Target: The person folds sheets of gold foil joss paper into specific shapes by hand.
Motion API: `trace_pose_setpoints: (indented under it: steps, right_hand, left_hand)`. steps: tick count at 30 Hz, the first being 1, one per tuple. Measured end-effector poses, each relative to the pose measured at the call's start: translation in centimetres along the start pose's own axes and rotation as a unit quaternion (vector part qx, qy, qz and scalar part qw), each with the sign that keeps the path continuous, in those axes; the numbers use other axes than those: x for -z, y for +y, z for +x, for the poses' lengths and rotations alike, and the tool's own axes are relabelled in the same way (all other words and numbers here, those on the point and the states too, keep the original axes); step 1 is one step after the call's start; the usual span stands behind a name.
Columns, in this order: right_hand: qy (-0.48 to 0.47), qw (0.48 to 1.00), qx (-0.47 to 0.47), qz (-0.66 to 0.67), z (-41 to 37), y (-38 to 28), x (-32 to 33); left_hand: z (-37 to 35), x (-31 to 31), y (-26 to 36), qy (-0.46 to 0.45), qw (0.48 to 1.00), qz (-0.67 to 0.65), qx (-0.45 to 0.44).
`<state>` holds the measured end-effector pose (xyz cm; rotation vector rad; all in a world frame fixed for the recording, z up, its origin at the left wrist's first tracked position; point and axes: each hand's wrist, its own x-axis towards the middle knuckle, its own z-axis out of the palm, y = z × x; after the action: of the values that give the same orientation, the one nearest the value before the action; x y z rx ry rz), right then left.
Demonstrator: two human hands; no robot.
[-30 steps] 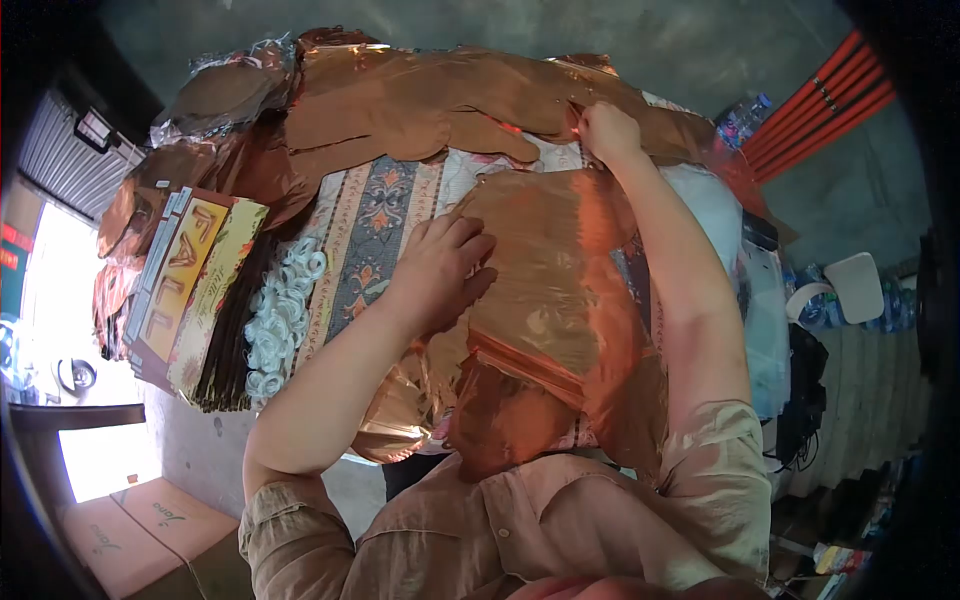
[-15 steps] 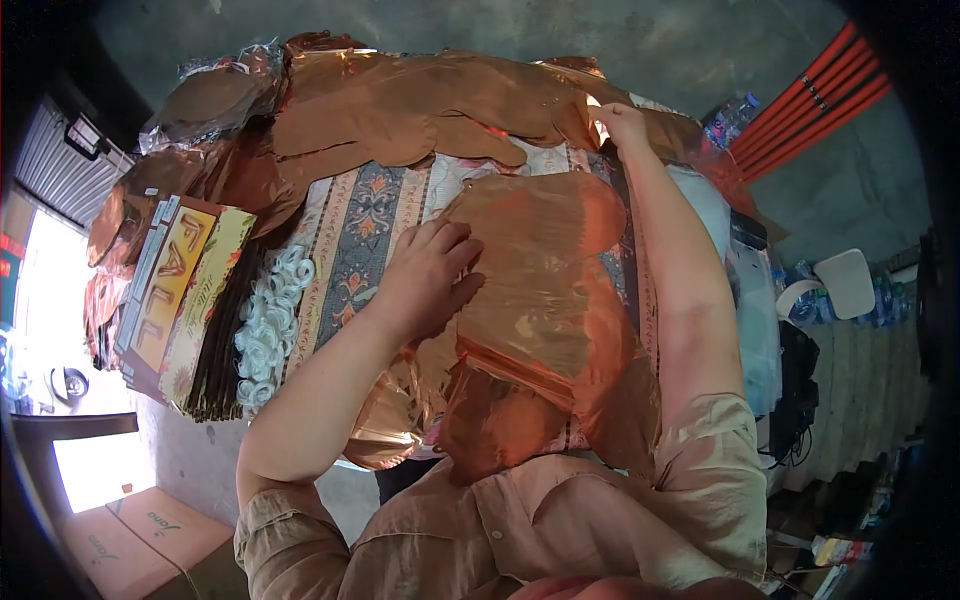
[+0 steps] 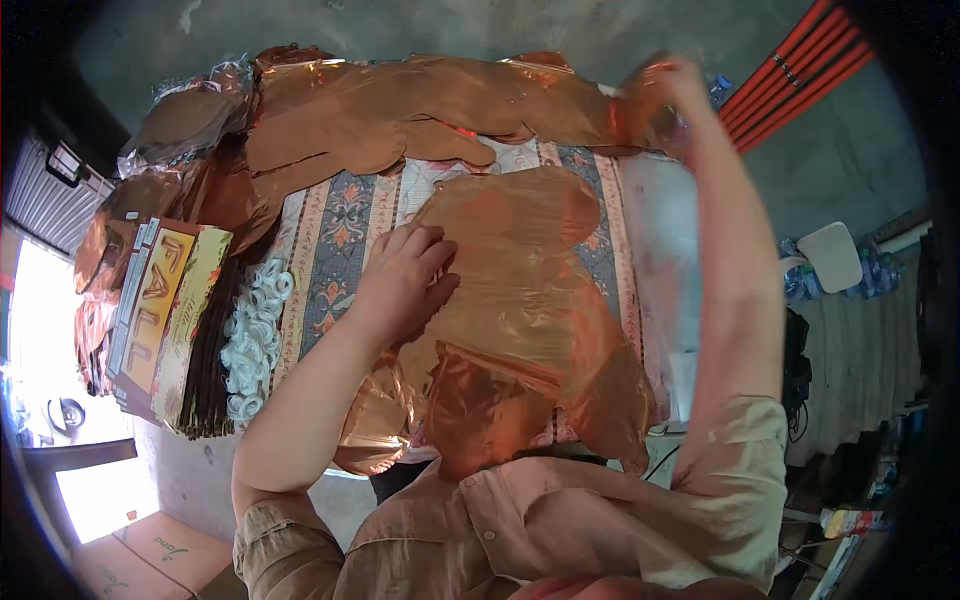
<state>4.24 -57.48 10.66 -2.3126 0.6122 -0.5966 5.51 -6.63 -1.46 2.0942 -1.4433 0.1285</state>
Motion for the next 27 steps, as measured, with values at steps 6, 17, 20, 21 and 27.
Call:
trace_pose_setpoints:
  steps: [6, 17, 20, 21, 27]
  right_hand:
    - [0.259, 0.917, 0.088, -0.291, -2.2, -3.9, 19.7]
    - [0.172, 0.922, 0.339, 0.071, -10.4, -17.8, 17.1]
    - [0.078, 0.941, 0.310, 0.109, -13.1, -18.4, 9.0]
    - [0.070, 0.928, 0.357, 0.083, -12.1, -16.4, 6.9]
    - [-0.135, 0.837, 0.530, -0.003, -27.2, -19.0, -7.1]
  left_hand:
    - [0.1, 0.1, 0.0, -0.004, 1.000, 0.025, -0.018]
    - [-0.1, 0.3, 0.1, -0.008, 0.999, 0.023, -0.027]
    - [-0.2, 0.0, -0.3, -0.007, 0.999, 0.037, -0.036]
    - [-0.3, -0.3, -0.4, -0.007, 0.998, 0.045, -0.031]
    - [-0.5, -0.8, -1.1, 0.011, 0.999, 0.032, -0.033]
